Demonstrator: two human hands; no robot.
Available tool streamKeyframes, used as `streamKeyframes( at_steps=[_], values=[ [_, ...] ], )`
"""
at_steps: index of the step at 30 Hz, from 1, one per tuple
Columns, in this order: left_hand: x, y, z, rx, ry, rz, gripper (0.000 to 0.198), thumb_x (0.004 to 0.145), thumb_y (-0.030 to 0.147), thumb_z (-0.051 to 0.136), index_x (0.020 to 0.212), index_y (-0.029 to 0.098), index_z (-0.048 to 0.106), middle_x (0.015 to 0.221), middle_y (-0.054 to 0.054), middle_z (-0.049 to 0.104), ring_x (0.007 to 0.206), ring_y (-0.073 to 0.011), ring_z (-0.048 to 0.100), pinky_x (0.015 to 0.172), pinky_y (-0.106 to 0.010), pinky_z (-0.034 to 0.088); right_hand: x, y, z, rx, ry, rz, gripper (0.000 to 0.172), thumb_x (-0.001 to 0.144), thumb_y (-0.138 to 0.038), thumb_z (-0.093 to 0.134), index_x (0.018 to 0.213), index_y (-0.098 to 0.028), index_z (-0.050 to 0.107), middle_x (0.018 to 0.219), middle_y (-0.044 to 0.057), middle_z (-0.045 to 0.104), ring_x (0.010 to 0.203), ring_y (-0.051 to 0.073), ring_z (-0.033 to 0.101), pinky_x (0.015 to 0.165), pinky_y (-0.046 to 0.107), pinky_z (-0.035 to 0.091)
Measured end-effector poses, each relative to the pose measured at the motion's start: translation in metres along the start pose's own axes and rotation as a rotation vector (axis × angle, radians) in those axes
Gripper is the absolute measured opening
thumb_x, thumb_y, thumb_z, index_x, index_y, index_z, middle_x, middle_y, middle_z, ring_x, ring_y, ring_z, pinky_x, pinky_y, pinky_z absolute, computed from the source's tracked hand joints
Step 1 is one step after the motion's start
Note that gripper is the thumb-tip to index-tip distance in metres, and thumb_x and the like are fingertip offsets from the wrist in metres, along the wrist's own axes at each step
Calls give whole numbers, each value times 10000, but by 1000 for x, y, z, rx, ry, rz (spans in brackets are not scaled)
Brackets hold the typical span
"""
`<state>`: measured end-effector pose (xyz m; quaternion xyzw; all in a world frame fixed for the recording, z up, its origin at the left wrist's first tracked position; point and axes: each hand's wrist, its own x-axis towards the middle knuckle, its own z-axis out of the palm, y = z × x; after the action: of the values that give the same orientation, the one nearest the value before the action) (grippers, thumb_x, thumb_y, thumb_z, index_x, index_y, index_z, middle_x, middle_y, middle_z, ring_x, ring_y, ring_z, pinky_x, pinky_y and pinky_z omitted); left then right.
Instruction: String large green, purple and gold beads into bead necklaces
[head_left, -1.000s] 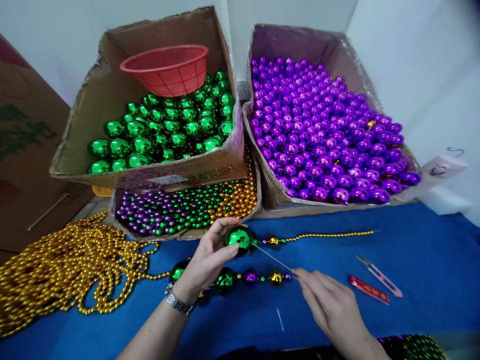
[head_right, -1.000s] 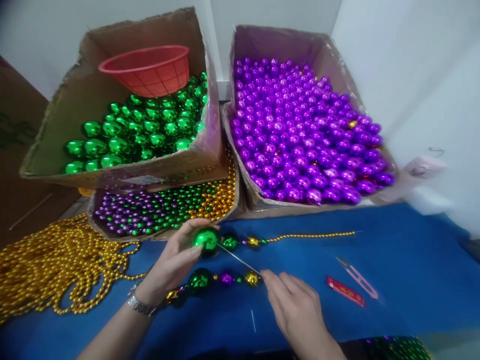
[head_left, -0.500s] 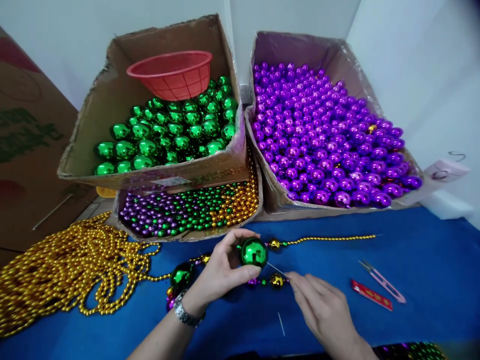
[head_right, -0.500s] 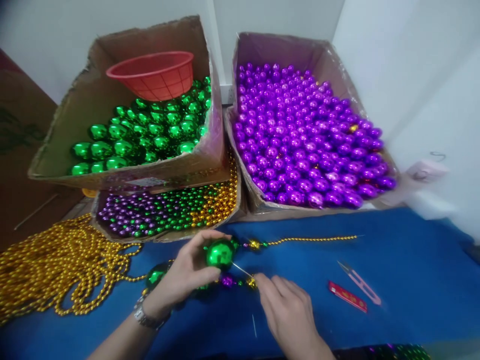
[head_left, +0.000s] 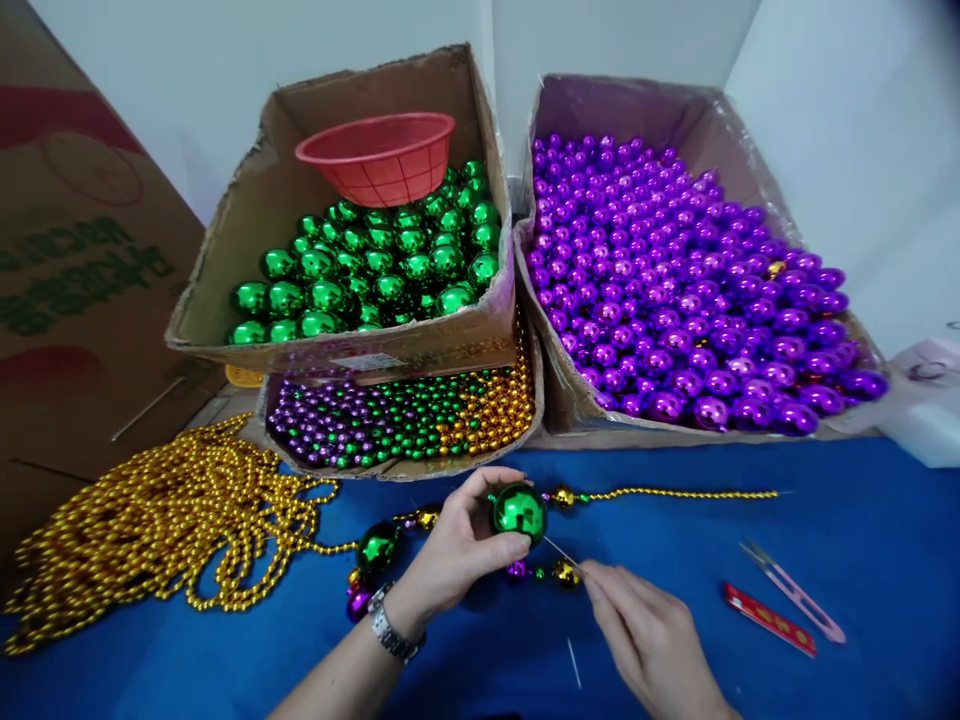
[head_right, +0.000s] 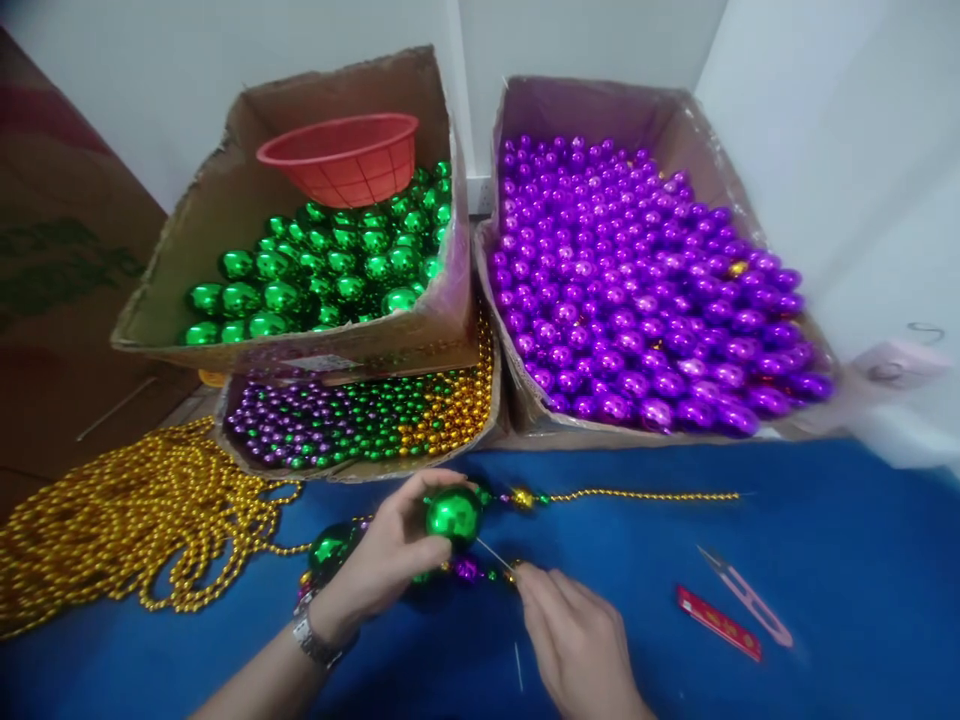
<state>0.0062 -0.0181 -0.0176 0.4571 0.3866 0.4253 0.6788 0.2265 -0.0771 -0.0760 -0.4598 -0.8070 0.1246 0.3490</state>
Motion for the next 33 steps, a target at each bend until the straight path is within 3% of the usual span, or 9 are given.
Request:
streamKeyframes(
  at_steps=[10, 15, 23, 26, 29, 31, 33],
  values=[
    [-4, 0, 1, -32, 31, -15, 556, 670, 195, 765, 1177, 239, 542, 1110, -57, 590, 793, -141, 547, 657, -235, 461, 2, -3, 6, 49, -2, -11, 248, 938, -145, 409, 1100, -177, 594, 806, 58, 681, 743, 189, 687, 732, 278, 561],
    [-9, -7, 11, -57, -2, -19, 546, 641, 182, 794, 1131, 233, 559, 1058, -37, 595, 811, -137, 556, 703, -236, 455, 4, -8, 11, 120, -21, 31, 240, 940, -144, 390, 1070, -178, 590, 791, 63, 656, 739, 195, 667, 700, 286, 547],
    [-12, -16, 17, -113, 36, -8, 535, 663, 212, 785, 1145, 232, 555, 986, -29, 587, 771, -119, 545, 657, -218, 444, 15, -18, 8, 234, -232, 76, 271, 960, -170, 323, 1156, -214, 505, 952, 73, 643, 832, 186, 635, 772, 281, 513],
    [-15, -7, 16, 6, -40, -21, 588, 668, 209, 779, 1201, 249, 535, 1001, -39, 601, 812, -150, 568, 683, -245, 466, 17, -19, 9, 267, -192, 86, 208, 965, -179, 321, 1008, -218, 521, 814, 41, 625, 714, 167, 617, 632, 241, 488],
    [-13, 12, 10, 170, -141, 52, 642, 707, 228, 745, 1293, 263, 486, 1180, -81, 574, 1056, -243, 550, 844, -338, 481, 16, -17, 10, 285, -111, 108, 222, 972, -193, 321, 829, -223, 488, 661, -4, 544, 569, 141, 545, 523, 227, 410],
    [-5, 29, -1, 286, -99, 166, 523, 798, 267, 653, 1295, 245, 492, 1285, -102, 531, 1181, -272, 490, 930, -379, 451, 13, -14, 9, 291, -68, 119, 226, 975, -196, 328, 803, -222, 472, 647, -15, 520, 552, 131, 521, 528, 228, 389],
    [11, 44, -18, 518, 11, 259, 367, 890, 294, 516, 1248, 213, 524, 1236, -115, 577, 1137, -256, 537, 901, -370, 470, 11, -10, 7, 297, -55, 140, 215, 977, -200, 339, 809, -220, 472, 662, -16, 521, 563, 125, 518, 540, 226, 381]
  ],
)
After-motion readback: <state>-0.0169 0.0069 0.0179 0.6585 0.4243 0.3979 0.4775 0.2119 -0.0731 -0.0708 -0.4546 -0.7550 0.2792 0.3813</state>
